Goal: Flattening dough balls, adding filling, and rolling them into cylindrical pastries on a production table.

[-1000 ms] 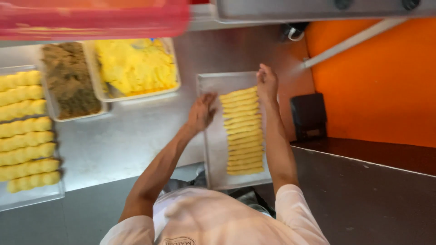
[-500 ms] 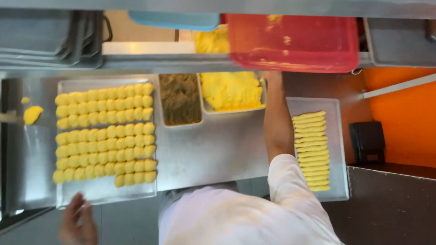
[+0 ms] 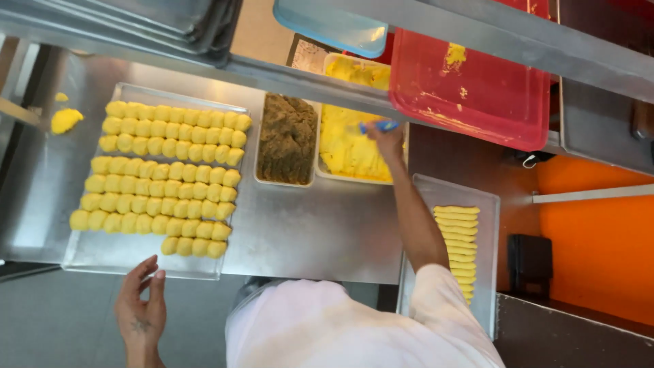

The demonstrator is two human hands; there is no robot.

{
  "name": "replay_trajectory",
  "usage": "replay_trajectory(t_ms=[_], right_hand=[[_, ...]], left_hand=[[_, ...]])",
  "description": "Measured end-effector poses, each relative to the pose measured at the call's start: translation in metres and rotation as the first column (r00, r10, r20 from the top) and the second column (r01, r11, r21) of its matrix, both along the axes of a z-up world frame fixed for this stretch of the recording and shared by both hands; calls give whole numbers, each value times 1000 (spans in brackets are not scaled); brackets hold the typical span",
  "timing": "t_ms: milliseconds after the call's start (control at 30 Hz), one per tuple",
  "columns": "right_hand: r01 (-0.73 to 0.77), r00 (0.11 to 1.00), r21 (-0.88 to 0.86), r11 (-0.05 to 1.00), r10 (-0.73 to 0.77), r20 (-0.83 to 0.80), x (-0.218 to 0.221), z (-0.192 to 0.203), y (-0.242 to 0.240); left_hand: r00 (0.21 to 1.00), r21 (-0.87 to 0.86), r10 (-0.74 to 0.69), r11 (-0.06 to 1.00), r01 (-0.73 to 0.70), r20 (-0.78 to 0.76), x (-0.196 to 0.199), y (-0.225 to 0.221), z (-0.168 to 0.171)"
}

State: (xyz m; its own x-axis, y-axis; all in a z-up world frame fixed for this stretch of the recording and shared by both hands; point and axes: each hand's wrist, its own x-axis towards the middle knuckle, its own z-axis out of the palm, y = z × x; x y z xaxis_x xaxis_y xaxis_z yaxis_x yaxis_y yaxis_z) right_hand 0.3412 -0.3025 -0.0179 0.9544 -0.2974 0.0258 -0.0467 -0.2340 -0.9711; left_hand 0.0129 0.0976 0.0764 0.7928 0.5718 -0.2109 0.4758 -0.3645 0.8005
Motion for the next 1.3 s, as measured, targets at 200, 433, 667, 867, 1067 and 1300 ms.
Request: replay_trajectory(t_ms=[200, 433, 667, 867, 1067, 1300], right_hand=[[45, 961, -628, 777, 138, 240, 19, -15, -30], [-10, 998, 27, 1000, 11, -64, 31, -13, -6], [42, 929, -664, 746, 215, 301, 1, -41, 38], [174, 937, 134, 976, -206, 281, -81, 44, 27], [526, 759, 460, 715, -639, 127, -206, 61, -91], [617, 703, 513, 597, -711, -18, -278, 7, -189]], left_hand=[[966, 88, 16, 995, -40, 257, -41, -30, -21], [991, 79, 119, 989, -124, 69, -53, -46, -1], [995, 8, -53, 999, 52, 80, -15, 8, 11], [944, -51, -273, 957, 286, 183, 49, 36, 33], [859, -81, -473, 865, 495, 198, 88, -3, 41], [726, -33, -655, 738, 674, 208, 87, -98, 4]])
